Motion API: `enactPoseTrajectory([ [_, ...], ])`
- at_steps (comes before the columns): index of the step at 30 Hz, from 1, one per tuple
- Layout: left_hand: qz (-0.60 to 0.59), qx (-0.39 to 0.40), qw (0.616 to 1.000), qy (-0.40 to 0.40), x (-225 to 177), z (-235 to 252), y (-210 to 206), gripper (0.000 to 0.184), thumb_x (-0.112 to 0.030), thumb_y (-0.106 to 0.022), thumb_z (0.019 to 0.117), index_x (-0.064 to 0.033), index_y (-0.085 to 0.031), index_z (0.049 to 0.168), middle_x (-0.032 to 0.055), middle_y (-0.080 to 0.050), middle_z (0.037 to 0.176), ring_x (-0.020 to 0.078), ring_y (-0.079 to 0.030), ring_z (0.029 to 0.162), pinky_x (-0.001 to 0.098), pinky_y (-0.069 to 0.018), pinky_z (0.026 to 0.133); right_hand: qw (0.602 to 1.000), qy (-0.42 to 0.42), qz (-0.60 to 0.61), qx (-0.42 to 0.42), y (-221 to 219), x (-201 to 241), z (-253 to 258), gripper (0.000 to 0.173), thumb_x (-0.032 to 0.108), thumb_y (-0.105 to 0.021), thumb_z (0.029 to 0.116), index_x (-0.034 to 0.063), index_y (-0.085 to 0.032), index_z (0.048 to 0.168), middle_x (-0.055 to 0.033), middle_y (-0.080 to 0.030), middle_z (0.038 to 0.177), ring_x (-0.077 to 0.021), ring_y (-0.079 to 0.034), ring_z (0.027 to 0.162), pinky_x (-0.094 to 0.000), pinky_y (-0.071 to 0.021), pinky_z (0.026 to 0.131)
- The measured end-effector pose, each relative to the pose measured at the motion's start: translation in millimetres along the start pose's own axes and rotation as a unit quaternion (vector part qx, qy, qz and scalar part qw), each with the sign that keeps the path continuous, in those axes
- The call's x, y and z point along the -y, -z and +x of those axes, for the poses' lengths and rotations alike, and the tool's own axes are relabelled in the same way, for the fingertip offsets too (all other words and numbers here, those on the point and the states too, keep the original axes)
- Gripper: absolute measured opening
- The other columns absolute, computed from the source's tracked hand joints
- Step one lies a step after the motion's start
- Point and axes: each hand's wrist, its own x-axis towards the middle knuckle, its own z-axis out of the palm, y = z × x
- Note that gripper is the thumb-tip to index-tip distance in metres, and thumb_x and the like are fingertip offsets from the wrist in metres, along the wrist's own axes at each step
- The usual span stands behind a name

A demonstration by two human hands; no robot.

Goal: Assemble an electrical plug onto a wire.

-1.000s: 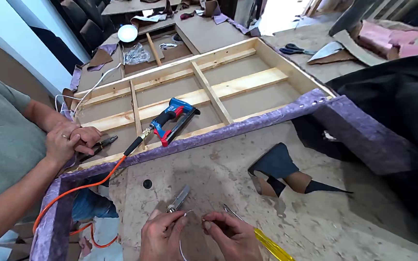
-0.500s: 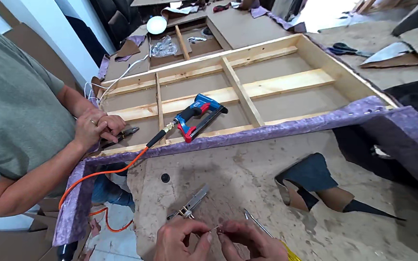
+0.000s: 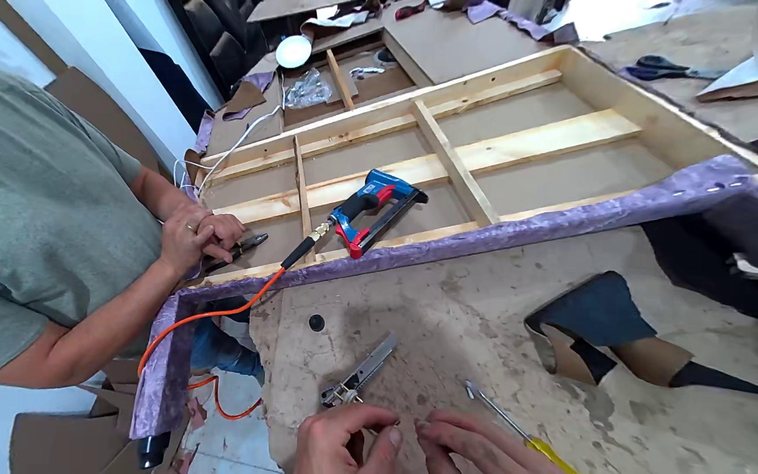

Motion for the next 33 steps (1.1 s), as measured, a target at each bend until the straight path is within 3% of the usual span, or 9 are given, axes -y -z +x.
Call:
enactPoseTrajectory([
  [4,0.011,-0.015,0.999,-0.038,3,-3,-1,0.011,-0.011,-0.072,0.0921,-0.0087,-0.079,0.101,-0.0004,-0.073,0.086,0.0004,-0.054,0.055,0.0187,-0.0456,0.048,1.0,-0.012,0.026,0.008,2,-2,-6,0.007,0.005,-0.071,0.0928,0.005,-0.073,0.1,-0.0101,-0.074,0.108,-0.0094,-0.072,0.098,-0.0219,-0.0619,0.082],
  [7,0.062,0.006,0.996,-0.062,2,-2,7,0.011,-0.013,-0.073,0.0914,-0.0102,-0.079,0.1,-0.0014,-0.072,0.086,0.0004,-0.053,0.057,0.0187,-0.0449,0.05,1.0,-0.011,0.024,0.005,2,-5,-9,0.007,0.005,-0.071,0.0925,0.006,-0.074,0.099,-0.0085,-0.074,0.104,-0.008,-0.072,0.096,-0.0201,-0.0613,0.08],
  [12,0.069,0.111,0.99,-0.055,-3,2,32,0.027,-0.015,-0.076,0.0899,-0.013,-0.075,0.117,-0.0054,-0.076,0.09,0.0012,-0.054,0.059,0.0218,-0.0434,0.053,0.997,-0.024,0.073,0.013,-1,-5,-13,0.006,0.005,-0.072,0.0917,0.0056,-0.075,0.097,-0.0085,-0.074,0.102,-0.0088,-0.072,0.092,-0.022,-0.0624,0.078],
  [15,0.132,0.152,0.977,-0.066,-14,2,48,0.025,-0.022,-0.078,0.0885,-0.019,-0.078,0.113,-0.0091,-0.077,0.088,0.0069,-0.064,0.083,0.0317,-0.0493,0.077,0.995,-0.029,0.095,0.012,-3,-6,-15,0.006,0.004,-0.072,0.0904,0.0054,-0.076,0.095,-0.0081,-0.075,0.1,-0.0094,-0.072,0.09,-0.0239,-0.0628,0.077],
  [18,0.141,0.201,0.963,-0.108,-14,4,57,0.026,-0.024,-0.075,0.0908,-0.0209,-0.076,0.116,-0.0091,-0.077,0.089,0.0118,-0.064,0.1,0.0478,-0.0337,0.103,0.994,-0.028,0.106,0.007,-2,-4,-15,0.005,0.003,-0.073,0.0883,0.0047,-0.076,0.091,-0.0075,-0.075,0.098,-0.0091,-0.072,0.089,-0.023,-0.0628,0.076],
  [19,0.119,0.225,0.96,-0.117,-11,6,58,0.028,-0.024,-0.075,0.0916,-0.0194,-0.075,0.119,-0.0072,-0.077,0.09,0.0121,-0.066,0.101,0.0485,-0.0333,0.108,0.993,-0.031,0.113,0.008,-1,-3,-15,0.004,0.002,-0.073,0.0879,0.0042,-0.076,0.09,-0.0076,-0.075,0.097,-0.0091,-0.073,0.088,-0.0229,-0.0631,0.076],
  [20,0.086,0.245,0.958,-0.125,-6,8,58,0.029,-0.023,-0.074,0.0928,-0.0168,-0.073,0.121,-0.0047,-0.076,0.089,0.0119,-0.067,0.098,0.0452,-0.0394,0.107,0.992,-0.036,0.12,0.011,0,-1,-15,0.003,0.002,-0.073,0.0876,0.0035,-0.075,0.09,-0.0078,-0.075,0.096,-0.0091,-0.073,0.087,-0.0231,-0.0631,0.075],
  [23,-0.035,0.286,0.95,-0.123,6,10,52,0.03,-0.013,-0.072,0.0948,-0.0053,-0.071,0.124,0.0055,-0.075,0.09,0.0117,-0.07,0.083,0.0328,-0.0594,0.083,0.988,-0.057,0.143,0.021,1,4,-15,0.003,0.001,-0.073,0.087,0.002,-0.073,0.089,-0.0085,-0.075,0.096,-0.0094,-0.074,0.085,-0.024,-0.0642,0.073],
  [33,-0.103,0.302,0.944,-0.081,8,4,42,0.033,-0.012,-0.07,0.0973,0.0001,-0.068,0.128,0.008,-0.072,0.09,0.0108,-0.069,0.081,0.0279,-0.0604,0.077,0.98,-0.111,0.161,0.042,6,16,-24,0.018,0.004,-0.075,0.088,0.0014,-0.064,0.101,-0.0092,-0.074,0.097,-0.0112,-0.075,0.083,-0.0293,-0.0663,0.074],
])
